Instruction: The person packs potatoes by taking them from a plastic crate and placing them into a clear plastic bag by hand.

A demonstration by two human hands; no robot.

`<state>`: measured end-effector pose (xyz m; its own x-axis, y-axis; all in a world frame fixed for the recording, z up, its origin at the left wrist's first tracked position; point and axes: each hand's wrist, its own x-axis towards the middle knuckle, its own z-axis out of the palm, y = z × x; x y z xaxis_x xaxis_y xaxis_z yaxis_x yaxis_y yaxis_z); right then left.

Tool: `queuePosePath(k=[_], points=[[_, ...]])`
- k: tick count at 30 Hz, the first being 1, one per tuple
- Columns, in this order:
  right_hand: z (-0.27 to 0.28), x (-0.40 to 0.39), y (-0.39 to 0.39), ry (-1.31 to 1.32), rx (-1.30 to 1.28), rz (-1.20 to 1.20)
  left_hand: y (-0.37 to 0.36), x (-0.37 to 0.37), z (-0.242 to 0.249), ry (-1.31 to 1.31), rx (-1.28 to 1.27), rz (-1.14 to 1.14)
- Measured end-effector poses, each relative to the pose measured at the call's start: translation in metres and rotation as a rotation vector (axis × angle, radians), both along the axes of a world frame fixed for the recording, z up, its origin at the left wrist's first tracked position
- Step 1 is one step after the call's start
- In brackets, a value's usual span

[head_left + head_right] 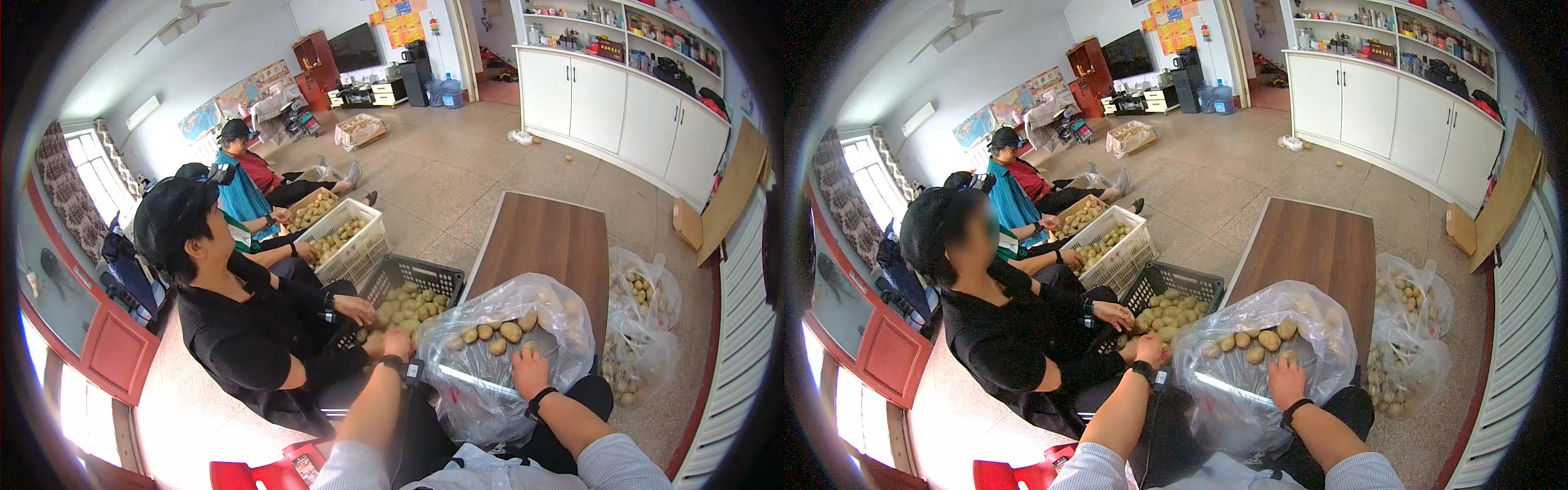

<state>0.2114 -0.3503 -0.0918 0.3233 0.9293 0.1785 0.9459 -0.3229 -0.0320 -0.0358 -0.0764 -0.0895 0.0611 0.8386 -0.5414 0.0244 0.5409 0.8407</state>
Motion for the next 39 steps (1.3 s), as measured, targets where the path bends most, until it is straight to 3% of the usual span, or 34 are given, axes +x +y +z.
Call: queuePosePath(k=[7, 19, 22, 27, 31, 33, 39], points=[[-0.011, 0.002, -0.003, 0.009, 0.052, 0.040, -0.017, 0.009, 0.023, -0.031, 0.058, 0.012], [-0.013, -0.002, -0.005, 0.273, -0.100, -0.044, -0.033, 0.025, 0.041, -0.079, 0.085, -0.128], [-0.007, -0.003, -0.004, 0.434, -0.067, -0.080, -0.041, 0.031, 0.050, -0.128, 0.072, -0.224], [-0.013, -0.005, 0.011, 0.801, 0.248, -0.016, -0.052, 0.040, 0.057, -0.146, 0.034, -0.396], [-0.014, -0.014, 0.030, 0.955, 0.258, -0.055, -0.057, 0.044, 0.060, -0.100, 0.053, -0.503], [0.029, -0.027, 0.037, 1.335, 0.069, -0.130, -0.059, 0.045, 0.060, -0.108, -0.014, -0.606], [0.009, -0.039, 0.069, 1.279, 0.204, 0.078, -0.074, 0.054, 0.074, -0.096, -0.096, -0.754]])
